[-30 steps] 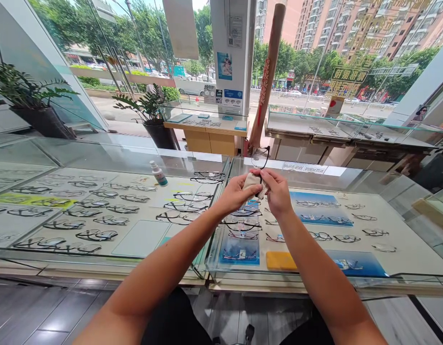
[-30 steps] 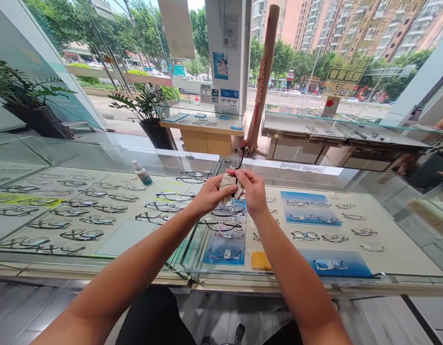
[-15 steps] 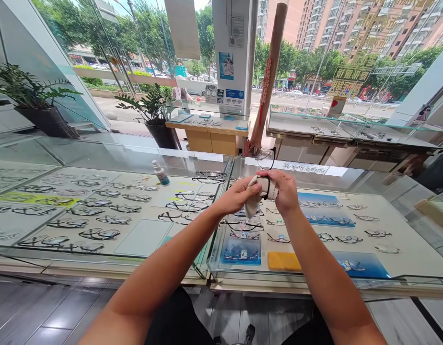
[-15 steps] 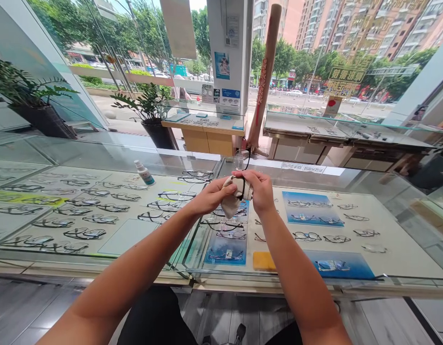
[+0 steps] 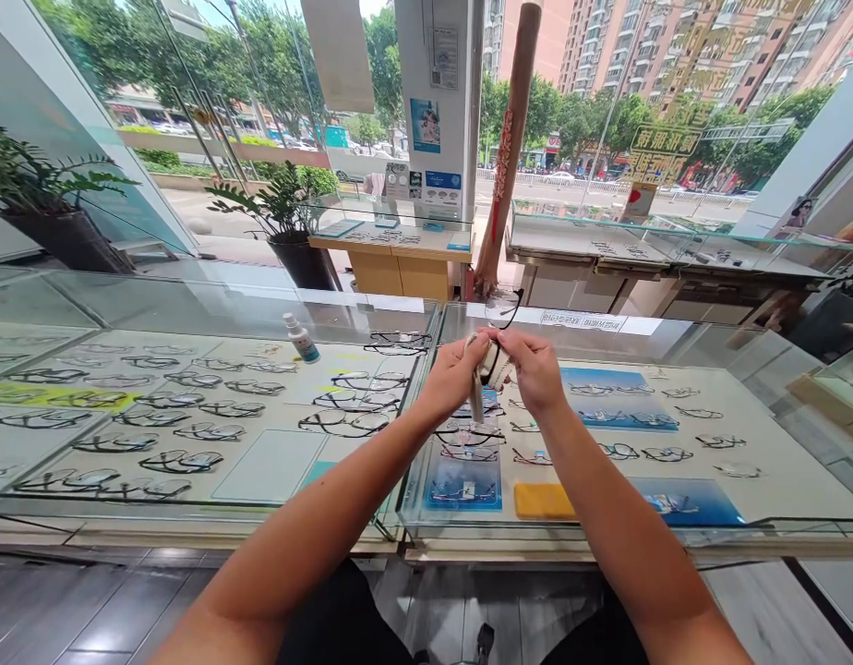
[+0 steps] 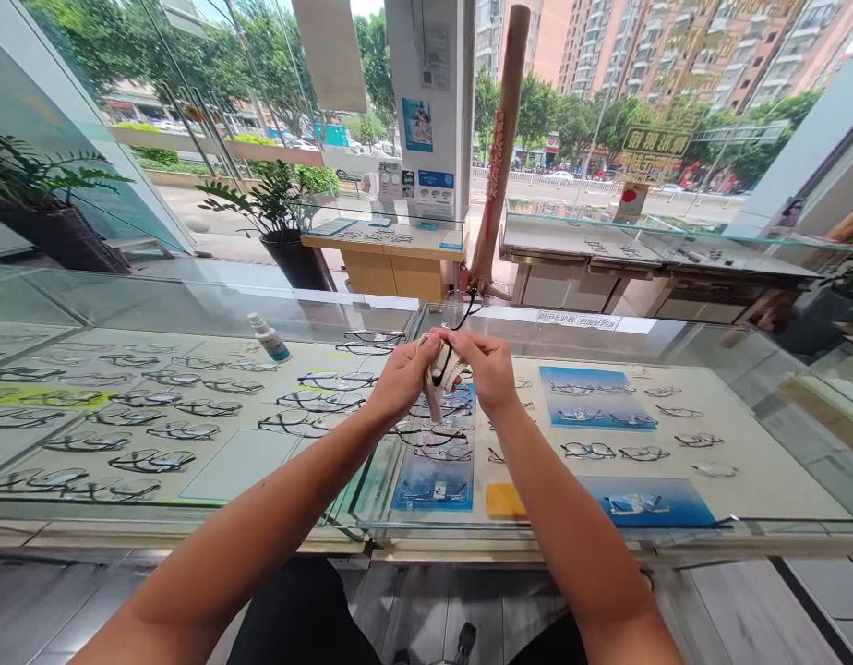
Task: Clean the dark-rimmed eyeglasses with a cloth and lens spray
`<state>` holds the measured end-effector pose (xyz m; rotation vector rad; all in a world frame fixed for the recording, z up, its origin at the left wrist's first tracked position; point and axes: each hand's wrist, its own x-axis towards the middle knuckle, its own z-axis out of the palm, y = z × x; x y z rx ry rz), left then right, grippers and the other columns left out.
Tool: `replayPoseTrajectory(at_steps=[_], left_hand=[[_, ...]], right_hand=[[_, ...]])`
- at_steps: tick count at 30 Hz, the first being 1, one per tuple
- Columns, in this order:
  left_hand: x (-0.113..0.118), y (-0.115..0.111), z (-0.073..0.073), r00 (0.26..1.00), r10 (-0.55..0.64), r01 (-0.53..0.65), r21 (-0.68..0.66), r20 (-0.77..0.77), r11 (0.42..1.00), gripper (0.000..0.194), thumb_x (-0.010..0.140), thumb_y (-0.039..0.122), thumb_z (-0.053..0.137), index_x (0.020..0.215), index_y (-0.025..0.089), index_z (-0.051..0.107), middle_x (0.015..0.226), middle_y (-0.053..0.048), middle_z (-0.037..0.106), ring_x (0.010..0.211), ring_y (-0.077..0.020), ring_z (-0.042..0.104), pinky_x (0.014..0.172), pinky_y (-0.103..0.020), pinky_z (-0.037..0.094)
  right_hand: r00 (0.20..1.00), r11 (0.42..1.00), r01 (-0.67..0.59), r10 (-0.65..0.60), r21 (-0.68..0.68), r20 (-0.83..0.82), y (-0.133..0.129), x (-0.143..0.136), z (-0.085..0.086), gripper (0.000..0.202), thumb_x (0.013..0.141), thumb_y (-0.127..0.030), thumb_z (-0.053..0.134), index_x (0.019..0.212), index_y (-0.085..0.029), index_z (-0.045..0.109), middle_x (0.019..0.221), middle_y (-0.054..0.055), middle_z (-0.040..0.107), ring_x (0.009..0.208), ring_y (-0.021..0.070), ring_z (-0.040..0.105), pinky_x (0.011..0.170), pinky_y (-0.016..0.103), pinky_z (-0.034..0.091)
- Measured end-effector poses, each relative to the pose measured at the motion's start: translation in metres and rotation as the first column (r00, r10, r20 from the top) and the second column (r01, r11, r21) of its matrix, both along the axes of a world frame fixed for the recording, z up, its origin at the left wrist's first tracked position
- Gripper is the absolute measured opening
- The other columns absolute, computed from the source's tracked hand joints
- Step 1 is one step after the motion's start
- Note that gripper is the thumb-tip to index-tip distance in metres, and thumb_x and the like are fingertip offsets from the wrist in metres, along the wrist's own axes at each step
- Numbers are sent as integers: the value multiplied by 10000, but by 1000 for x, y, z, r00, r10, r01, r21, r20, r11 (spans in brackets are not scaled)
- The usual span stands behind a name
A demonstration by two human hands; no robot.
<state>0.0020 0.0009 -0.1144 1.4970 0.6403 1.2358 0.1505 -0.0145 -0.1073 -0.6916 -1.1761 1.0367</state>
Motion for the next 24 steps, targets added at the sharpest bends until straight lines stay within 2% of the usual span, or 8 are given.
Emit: replayPoseTrajectory(at_steps=[4,7,10,13,15,19,22,24], left_hand=[[1,4,1,996,-43,50,-96,75,994,708,819,867,798,794,168,688,746,-17,663,738,-165,589,693,-283,486],[0,11,2,982,8,34,-221,187,975,697,765,837,866,908,166,740,813,-24,724,827,-192,672,761,-286,540],[0,18,3,958,99,0,-345,268,939,554,819,664,908,1000,163,756,883,-28,767,859,-194,706,799,-290,570],[0,21,5,927,196,-13,-493,321,870,317,902,417,840,1030,141,749,945,-46,790,861,-179,716,793,-281,577],[1,22,6,915,216,4,-542,341,840,260,908,320,798,1073,126,746,990,-63,800,883,-178,728,802,-280,583],[1,21,3,918,104,75,-426,383,902,352,902,367,839,1144,127,749,1080,-96,818,1015,-220,759,919,-329,611],[0,22,-1,919,49,97,-345,391,934,419,896,479,885,1139,162,757,1116,-97,829,1117,-244,765,996,-351,603],[-1,21,-3,919,28,105,-313,392,944,477,873,543,910,1137,175,761,1138,-103,831,1180,-261,757,1035,-368,593]], right_hand=[[992,994,107,-106,16,-64,6,13,2,202,867,-462,830,865,-275,905,981,44,892,985,252,778,958,415,606],[975,983,185,-182,16,-124,11,27,7,198,868,-466,816,867,-279,883,1016,40,883,855,194,712,790,351,561],[972,979,204,-201,9,-120,12,35,10,240,877,-511,805,901,-279,860,1074,47,867,845,184,684,743,337,533],[974,980,200,-198,6,-106,12,36,10,266,871,-539,814,894,-274,837,1046,46,847,843,186,670,739,338,525],[976,980,197,-195,13,-98,12,34,9,267,869,-540,824,884,-274,831,1028,42,837,844,185,663,737,335,514],[962,957,266,-271,111,35,9,27,8,261,923,-533,804,891,-276,839,990,33,828,879,197,667,808,352,510],[879,895,365,-423,257,223,4,18,7,272,969,-524,778,869,-276,826,934,32,803,912,221,658,850,379,497],[837,867,386,-472,315,275,0,12,7,281,999,-512,750,864,-274,814,923,36,791,921,230,656,842,384,488]])
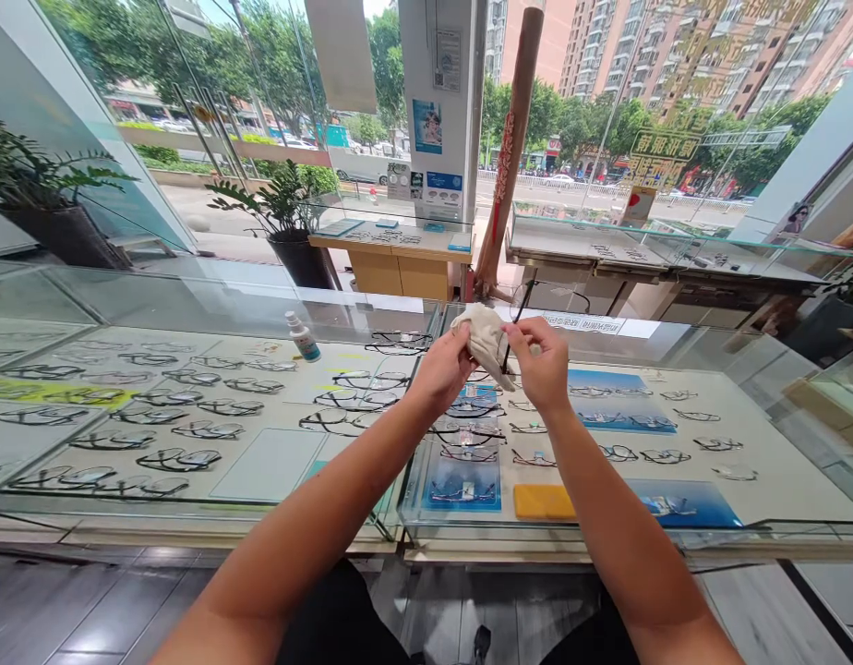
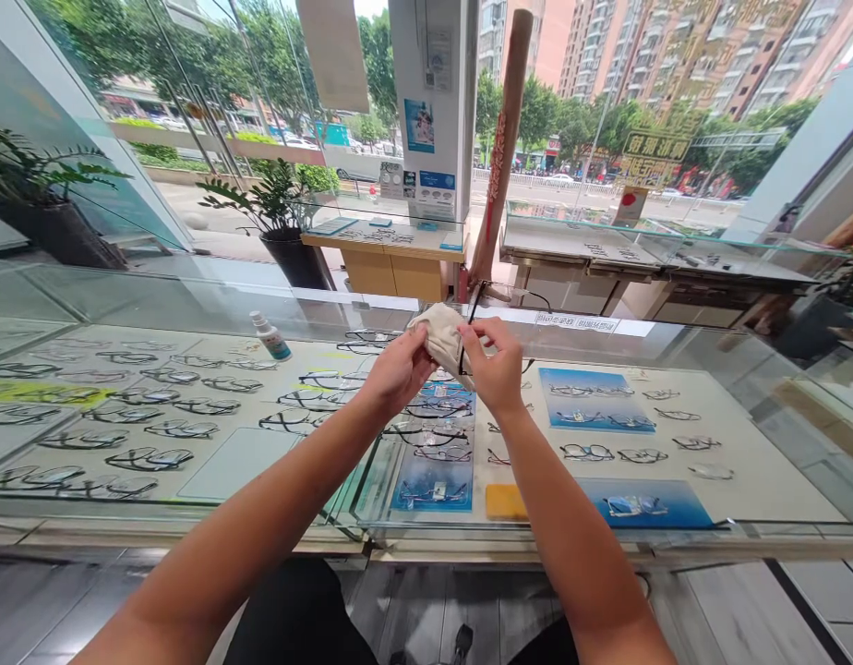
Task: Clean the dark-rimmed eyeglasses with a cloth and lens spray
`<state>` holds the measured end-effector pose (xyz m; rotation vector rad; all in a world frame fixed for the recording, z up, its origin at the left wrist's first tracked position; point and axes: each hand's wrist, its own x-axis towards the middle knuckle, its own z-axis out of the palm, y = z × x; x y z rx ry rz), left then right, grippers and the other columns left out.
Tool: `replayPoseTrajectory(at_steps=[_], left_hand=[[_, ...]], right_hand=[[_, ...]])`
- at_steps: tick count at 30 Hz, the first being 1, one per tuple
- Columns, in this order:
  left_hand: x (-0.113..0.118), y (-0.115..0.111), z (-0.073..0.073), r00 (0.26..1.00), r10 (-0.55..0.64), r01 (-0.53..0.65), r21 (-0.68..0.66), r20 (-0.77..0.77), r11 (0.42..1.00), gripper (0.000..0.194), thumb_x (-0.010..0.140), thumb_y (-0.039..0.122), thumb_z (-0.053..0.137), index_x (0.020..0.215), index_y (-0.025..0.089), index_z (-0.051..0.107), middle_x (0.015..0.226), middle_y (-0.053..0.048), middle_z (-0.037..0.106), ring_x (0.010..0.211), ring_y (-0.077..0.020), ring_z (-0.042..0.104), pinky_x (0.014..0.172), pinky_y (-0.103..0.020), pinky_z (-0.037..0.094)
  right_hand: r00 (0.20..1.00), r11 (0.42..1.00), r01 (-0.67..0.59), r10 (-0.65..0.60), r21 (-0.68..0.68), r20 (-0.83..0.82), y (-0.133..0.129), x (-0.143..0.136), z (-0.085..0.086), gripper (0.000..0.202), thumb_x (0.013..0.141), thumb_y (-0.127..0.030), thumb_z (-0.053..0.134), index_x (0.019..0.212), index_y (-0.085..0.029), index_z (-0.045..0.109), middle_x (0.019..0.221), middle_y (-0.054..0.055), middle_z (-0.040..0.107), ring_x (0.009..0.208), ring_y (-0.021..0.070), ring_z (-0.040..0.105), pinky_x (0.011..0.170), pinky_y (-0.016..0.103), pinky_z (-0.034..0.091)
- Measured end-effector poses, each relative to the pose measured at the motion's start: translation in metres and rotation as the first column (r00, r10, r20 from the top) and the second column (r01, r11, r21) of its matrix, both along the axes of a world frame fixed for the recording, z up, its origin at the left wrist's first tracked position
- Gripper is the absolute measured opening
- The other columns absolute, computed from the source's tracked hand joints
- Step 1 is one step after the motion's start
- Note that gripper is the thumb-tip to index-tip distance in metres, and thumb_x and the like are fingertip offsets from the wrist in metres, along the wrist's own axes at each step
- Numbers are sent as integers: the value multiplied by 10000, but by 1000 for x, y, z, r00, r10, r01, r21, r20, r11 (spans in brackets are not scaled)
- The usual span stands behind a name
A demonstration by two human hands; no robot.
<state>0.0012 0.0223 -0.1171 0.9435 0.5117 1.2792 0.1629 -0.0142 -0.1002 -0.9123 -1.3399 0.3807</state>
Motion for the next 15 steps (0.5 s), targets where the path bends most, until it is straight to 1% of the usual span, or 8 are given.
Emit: replayPoseTrajectory(at_steps=[3,5,8,9,11,13,15], left_hand=[[0,-2,1,999,-39,39,65,0,997,566,824,615,940,1132,170,774,1165,-118,830,1233,-286,744,1077,-397,584],[2,-5,0,998,-64,65,90,-12,994,603,789,648,960,1116,173,785,1171,-119,829,1233,-289,741,1097,-404,575],[8,-12,-6,991,-86,97,116,-101,988,653,789,728,925,1118,178,798,1154,-116,827,1210,-293,733,1111,-418,558],[10,-14,-8,986,-77,98,146,-146,984,662,817,757,887,1131,180,804,1161,-115,825,1213,-295,726,1125,-424,546],[15,-21,-13,968,-24,89,253,-251,963,656,899,783,792,1171,187,812,1213,-115,818,1245,-299,706,1180,-435,506],[18,-28,-14,938,56,83,379,-341,922,630,979,765,704,1230,197,808,1290,-116,802,1285,-306,684,1232,-443,463],[20,-36,-12,910,115,94,467,-400,879,607,1031,730,646,1285,198,792,1347,-126,783,1315,-319,669,1251,-449,446]], right_hand=[[1000,1000,2,-3,19,24,-2,-5,-1,291,1040,-496,699,885,-272,801,941,44,788,932,239,668,845,392,486],[998,998,40,-43,54,51,-1,-6,-2,289,1048,-486,690,872,-274,781,931,48,767,932,246,656,850,398,478],[990,989,107,-116,102,84,0,-9,-6,277,1056,-455,684,851,-278,743,894,45,719,914,248,623,855,402,468],[988,987,124,-133,105,82,0,-11,-8,274,1060,-446,679,851,-278,734,889,43,710,910,248,618,862,402,469],[983,981,166,-173,104,61,-1,-16,-12,282,1065,-446,672,844,-277,719,880,42,695,897,248,611,880,404,473],[975,971,217,-220,100,23,-3,-20,-14,294,1067,-463,664,840,-281,708,885,44,689,900,253,608,912,412,481],[966,962,259,-259,88,-15,-5,-23,-16,300,1069,-482,654,847,-287,705,899,52,691,920,263,608,949,426,489]])
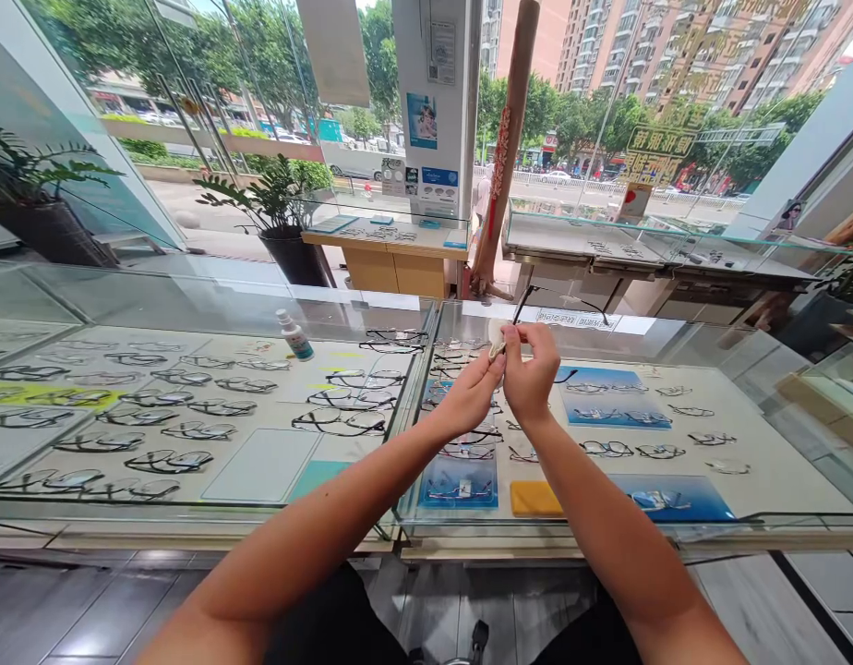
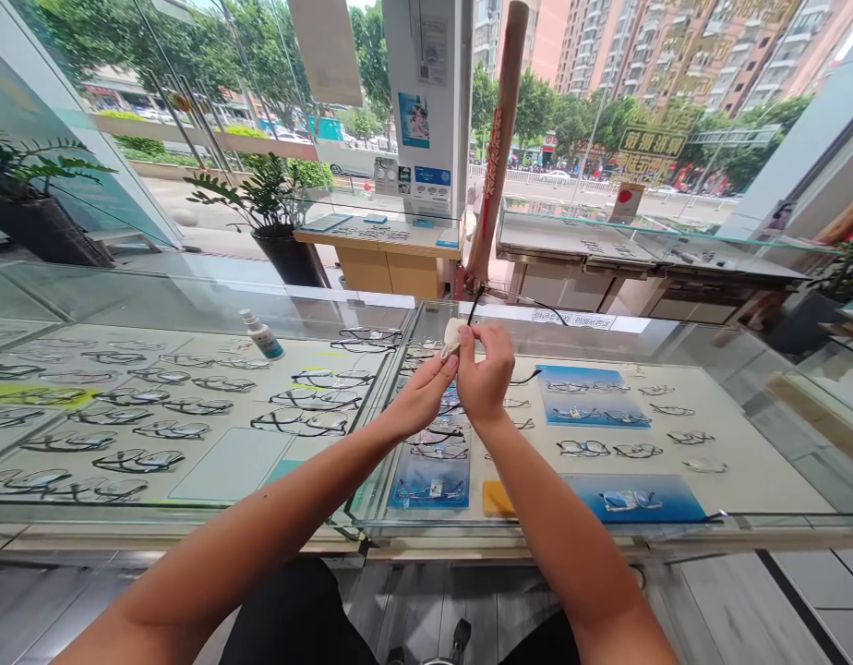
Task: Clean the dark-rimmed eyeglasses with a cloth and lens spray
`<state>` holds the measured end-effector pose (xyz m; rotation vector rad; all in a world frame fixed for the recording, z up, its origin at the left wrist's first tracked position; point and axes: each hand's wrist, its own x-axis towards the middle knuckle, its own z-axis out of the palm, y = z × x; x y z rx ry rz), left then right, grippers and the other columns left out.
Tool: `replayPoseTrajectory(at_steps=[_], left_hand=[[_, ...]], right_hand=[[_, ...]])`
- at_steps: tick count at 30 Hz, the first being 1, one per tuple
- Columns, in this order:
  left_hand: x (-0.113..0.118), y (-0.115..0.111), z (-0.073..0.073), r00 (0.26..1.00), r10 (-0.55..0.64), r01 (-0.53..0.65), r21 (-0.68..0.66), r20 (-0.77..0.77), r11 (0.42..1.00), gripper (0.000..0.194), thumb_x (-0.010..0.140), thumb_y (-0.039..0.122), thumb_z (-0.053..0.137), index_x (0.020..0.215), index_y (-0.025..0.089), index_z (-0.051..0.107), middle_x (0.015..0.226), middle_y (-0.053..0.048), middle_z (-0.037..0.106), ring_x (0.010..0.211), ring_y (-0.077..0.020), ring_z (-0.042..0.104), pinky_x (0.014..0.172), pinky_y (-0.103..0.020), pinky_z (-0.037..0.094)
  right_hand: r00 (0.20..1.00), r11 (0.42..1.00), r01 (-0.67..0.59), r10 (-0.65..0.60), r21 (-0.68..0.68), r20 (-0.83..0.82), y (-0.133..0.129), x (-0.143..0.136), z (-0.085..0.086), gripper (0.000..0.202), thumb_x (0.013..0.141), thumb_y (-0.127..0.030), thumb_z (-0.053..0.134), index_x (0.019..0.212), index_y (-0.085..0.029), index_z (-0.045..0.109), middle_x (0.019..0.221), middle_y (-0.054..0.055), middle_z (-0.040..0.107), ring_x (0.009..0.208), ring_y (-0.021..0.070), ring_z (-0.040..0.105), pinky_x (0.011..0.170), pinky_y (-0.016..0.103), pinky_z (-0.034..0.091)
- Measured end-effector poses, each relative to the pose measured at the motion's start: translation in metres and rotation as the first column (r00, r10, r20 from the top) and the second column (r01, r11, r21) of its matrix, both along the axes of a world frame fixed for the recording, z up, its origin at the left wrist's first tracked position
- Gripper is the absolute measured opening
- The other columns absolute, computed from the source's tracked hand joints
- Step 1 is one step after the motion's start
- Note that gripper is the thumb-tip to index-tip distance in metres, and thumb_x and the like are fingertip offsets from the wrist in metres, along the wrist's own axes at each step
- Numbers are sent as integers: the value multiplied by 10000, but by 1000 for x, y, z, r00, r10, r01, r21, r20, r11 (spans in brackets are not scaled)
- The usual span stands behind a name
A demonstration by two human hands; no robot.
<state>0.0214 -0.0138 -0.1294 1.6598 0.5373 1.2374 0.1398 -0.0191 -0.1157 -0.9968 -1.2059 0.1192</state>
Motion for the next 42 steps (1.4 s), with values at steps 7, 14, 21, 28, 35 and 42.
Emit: replayPoseTrajectory(at_steps=[7,14,21,28,35,42], left_hand=[[-6,-11,11,983,-36,58,116,-181,992,574,1101,681,527,1211,188,800,1155,-120,787,1109,-306,691,1101,-409,518],[-24,16,16,1000,6,-7,-131,-9,991,622,958,775,724,1072,169,806,1032,-96,753,1013,-259,662,1001,-395,553],[-35,39,23,972,43,55,-401,230,914,693,706,757,968,996,153,791,859,-40,754,766,-154,642,758,-281,553],[-40,38,35,966,8,94,-382,258,919,681,660,745,1003,930,161,778,836,-31,774,755,-150,688,767,-279,577],[-43,38,37,962,-13,113,-356,272,927,605,787,699,953,962,146,782,852,-51,791,781,-173,713,756,-277,573],[-42,39,36,964,-27,117,-327,266,938,558,836,676,924,917,146,771,780,-47,773,733,-178,719,732,-283,590]], right_hand=[[989,997,76,-76,-6,-126,8,20,6,324,1042,-539,662,879,-271,742,946,69,729,951,260,635,969,415,508],[887,984,-179,167,12,-431,27,58,18,402,926,-633,780,862,-236,768,926,32,779,875,184,665,840,335,520],[699,773,-635,572,-3,-429,14,66,30,340,872,-558,879,784,-245,779,872,21,773,821,159,681,752,293,543],[631,598,-774,696,-208,-342,11,57,27,428,812,-652,932,770,-242,815,841,35,783,786,168,659,745,309,525],[633,566,-773,722,-288,-280,17,51,15,435,860,-676,884,819,-246,841,881,38,797,806,181,639,797,340,518],[628,549,-772,735,-320,-255,17,45,13,455,853,-694,879,806,-244,840,863,33,785,796,178,605,791,345,479]])
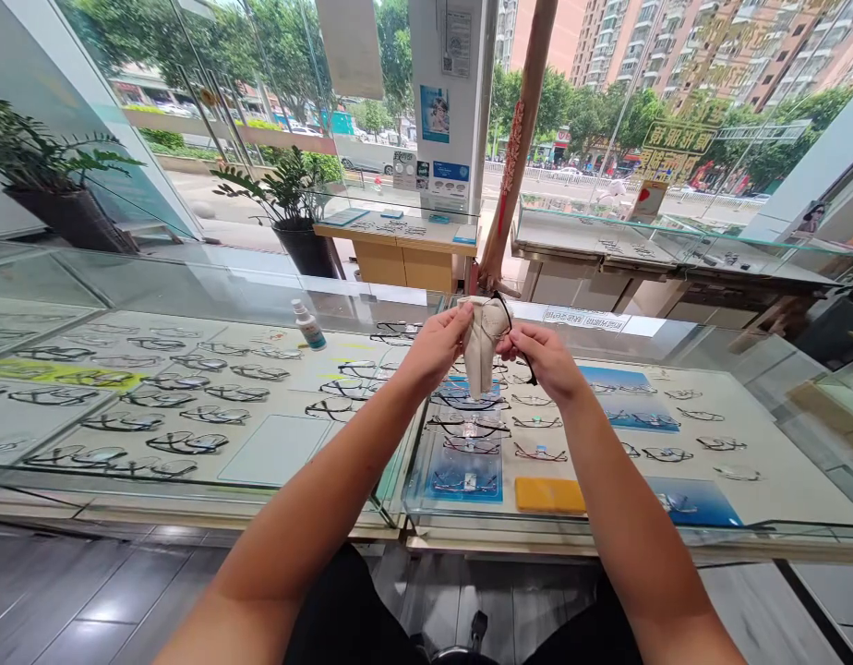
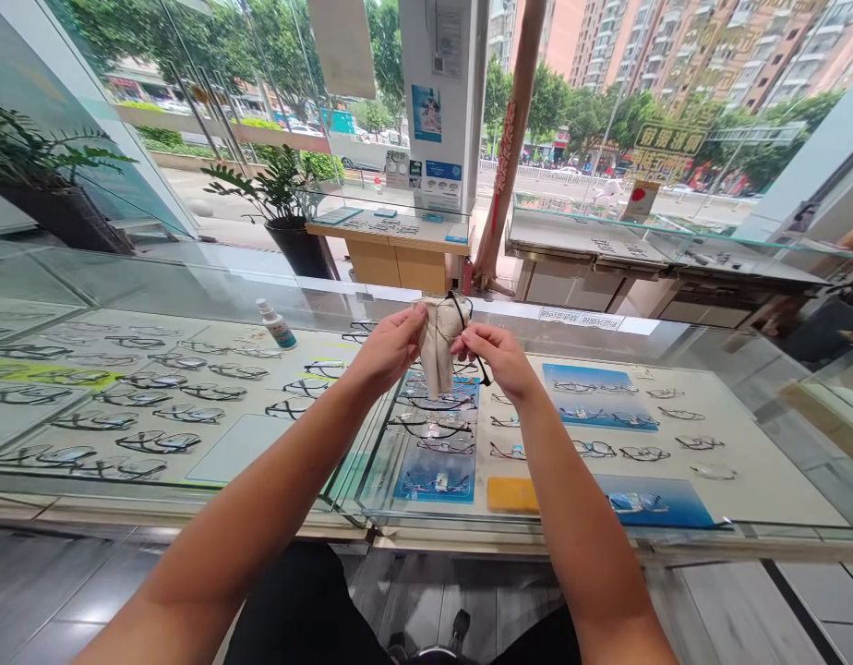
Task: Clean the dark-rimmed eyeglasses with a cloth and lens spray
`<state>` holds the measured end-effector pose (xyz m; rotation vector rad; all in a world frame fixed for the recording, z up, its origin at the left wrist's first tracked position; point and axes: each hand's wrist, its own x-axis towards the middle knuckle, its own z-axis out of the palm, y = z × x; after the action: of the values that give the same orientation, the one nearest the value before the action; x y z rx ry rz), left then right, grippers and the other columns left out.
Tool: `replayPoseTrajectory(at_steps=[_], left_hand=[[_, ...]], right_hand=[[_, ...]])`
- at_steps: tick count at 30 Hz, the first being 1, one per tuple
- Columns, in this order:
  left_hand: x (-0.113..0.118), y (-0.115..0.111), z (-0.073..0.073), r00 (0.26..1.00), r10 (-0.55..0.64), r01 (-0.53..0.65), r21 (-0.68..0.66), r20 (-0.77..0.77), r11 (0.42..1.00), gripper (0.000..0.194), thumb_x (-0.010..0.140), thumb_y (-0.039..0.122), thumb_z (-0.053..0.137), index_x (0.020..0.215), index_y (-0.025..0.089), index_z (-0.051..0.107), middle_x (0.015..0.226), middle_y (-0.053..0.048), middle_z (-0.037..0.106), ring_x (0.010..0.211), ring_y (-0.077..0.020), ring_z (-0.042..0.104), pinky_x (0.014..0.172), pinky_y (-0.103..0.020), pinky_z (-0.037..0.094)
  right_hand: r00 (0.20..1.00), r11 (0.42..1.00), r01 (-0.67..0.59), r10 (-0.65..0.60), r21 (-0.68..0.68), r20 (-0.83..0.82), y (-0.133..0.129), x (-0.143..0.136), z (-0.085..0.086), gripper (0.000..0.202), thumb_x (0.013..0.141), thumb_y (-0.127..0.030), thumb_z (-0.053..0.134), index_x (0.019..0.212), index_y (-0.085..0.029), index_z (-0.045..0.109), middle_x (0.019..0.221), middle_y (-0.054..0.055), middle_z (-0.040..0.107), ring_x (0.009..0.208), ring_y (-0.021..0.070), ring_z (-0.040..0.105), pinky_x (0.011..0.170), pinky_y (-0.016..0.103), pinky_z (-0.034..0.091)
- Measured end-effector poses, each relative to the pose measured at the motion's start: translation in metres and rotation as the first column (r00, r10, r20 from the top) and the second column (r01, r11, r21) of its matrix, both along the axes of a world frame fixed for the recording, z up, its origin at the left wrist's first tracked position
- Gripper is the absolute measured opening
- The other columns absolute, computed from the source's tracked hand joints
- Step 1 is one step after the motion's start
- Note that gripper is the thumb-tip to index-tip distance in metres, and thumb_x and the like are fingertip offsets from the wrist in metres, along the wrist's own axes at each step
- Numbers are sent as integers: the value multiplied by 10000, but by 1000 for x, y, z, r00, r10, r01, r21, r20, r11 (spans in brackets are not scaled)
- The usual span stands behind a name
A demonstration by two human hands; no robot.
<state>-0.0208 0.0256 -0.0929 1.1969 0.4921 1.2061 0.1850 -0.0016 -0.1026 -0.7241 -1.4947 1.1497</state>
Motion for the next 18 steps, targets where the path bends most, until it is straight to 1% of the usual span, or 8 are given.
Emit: replayPoseTrajectory(at_steps=[4,7,9,12,14,15,16,18], left_hand=[[0,-2,0,999,1,0,14,-38,1000,582,814,702,929,912,151,769,753,-36,763,688,-168,706,695,-277,579],[0,0,-1,1000,13,-14,-25,-6,1000,575,823,682,932,935,144,763,773,-46,774,711,-179,712,711,-285,583],[0,2,-1,997,43,-39,-62,61,997,517,855,623,934,991,151,770,847,-48,799,782,-181,733,753,-277,590],[-2,6,0,979,120,-97,-139,163,985,344,932,457,914,1069,174,775,958,-34,816,849,-158,741,794,-250,591],[-4,7,-1,972,143,-104,-207,184,973,258,949,363,901,1067,178,764,943,-19,805,805,-140,728,773,-242,594],[-5,8,-1,975,133,-88,-239,179,967,243,951,338,896,1068,176,758,933,-20,801,798,-142,730,773,-248,602],[-5,8,-1,979,108,-61,-262,170,963,244,955,331,888,1084,172,755,941,-31,804,822,-155,744,795,-265,619],[-6,8,-3,987,46,-2,-273,152,962,280,969,350,867,1140,159,754,1017,-74,824,939,-199,780,876,-313,649]], right_hand=[[1000,1000,-16,16,-5,4,0,-3,-1,439,866,-678,871,809,-243,846,865,36,783,811,179,606,806,348,472],[1000,1000,-9,9,-18,-20,0,-3,-2,433,859,-673,877,805,-245,838,871,37,782,818,181,617,814,348,486],[999,1000,4,-6,-25,-53,0,-3,-2,436,847,-677,883,801,-247,825,877,36,781,817,181,625,816,348,503],[992,998,32,-38,-46,-124,-1,-6,-2,442,822,-679,900,798,-249,802,894,37,777,855,190,654,846,350,544],[979,997,48,-60,-65,-195,-2,-9,-1,449,802,-685,913,804,-253,790,903,35,774,907,201,689,916,362,575],[971,996,56,-69,-65,-229,-2,-10,0,450,799,-687,917,808,-257,786,903,33,772,942,210,710,973,375,583],[964,996,64,-76,-56,-254,-3,-12,1,446,802,-685,916,810,-260,782,895,31,767,979,220,728,1034,389,581],[959,997,69,-73,-24,-274,-5,-14,4,435,820,-677,908,803,-265,771,869,28,752,1054,244,757,1128,410,558]])
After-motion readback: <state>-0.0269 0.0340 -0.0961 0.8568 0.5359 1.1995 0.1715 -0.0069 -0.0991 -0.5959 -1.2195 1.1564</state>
